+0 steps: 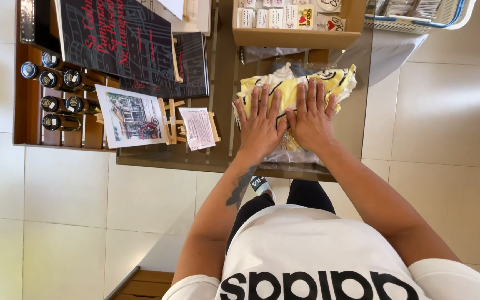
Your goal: Organize and clean various souvenir items such as keychains and shirts on a display table.
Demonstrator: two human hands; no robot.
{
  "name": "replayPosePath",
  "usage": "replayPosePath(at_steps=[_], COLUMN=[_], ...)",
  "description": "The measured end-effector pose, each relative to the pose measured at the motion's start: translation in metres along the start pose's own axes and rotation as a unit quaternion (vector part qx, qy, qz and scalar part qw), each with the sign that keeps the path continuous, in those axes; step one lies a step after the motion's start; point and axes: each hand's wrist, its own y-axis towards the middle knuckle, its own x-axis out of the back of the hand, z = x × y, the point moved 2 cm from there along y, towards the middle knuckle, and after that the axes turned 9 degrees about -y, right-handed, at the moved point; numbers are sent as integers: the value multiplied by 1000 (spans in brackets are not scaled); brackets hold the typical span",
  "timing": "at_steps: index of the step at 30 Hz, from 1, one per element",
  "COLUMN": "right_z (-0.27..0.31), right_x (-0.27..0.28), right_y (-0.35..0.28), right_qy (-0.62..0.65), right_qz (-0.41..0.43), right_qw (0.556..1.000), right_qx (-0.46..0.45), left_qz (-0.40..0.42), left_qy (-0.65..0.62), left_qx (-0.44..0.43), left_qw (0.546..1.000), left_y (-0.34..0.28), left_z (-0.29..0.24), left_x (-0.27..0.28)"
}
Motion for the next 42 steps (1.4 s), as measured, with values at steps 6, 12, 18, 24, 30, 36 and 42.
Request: replayPosePath(at_steps=[6, 12, 18, 24, 30, 36, 42], right_z=[2, 0, 6, 9, 2, -14, -23], right_x=[-4, -16, -16, -13, -8, -6, -5], right_y=[-40, -80, -116, -107, -72, -31, 7], right_qy=[-3, 0, 1, 4, 5, 15, -2], right_qz=[-59, -74, -66, -67, -81, -59, -70], right_qw=[998, 997, 997, 997, 997, 998, 997], right_qx=[18, 30, 29, 28, 19, 11, 25], left_qz=[-48, -40, 26, -10, -74, 9, 15], left_qy=[23, 8, -4, -8, 23, 1, 19], left_qx=[-36, -57, -67, -78, -87, -44, -30], left_qw=[998, 998, 997, 997, 993, 999, 999], left_y=[-39, -73, -104, -95, -58, -16, 21], left_z=[-14, -23, -29, -23, -19, -19, -8], left_x=[0, -12, -16, -22, -16, -4, -8])
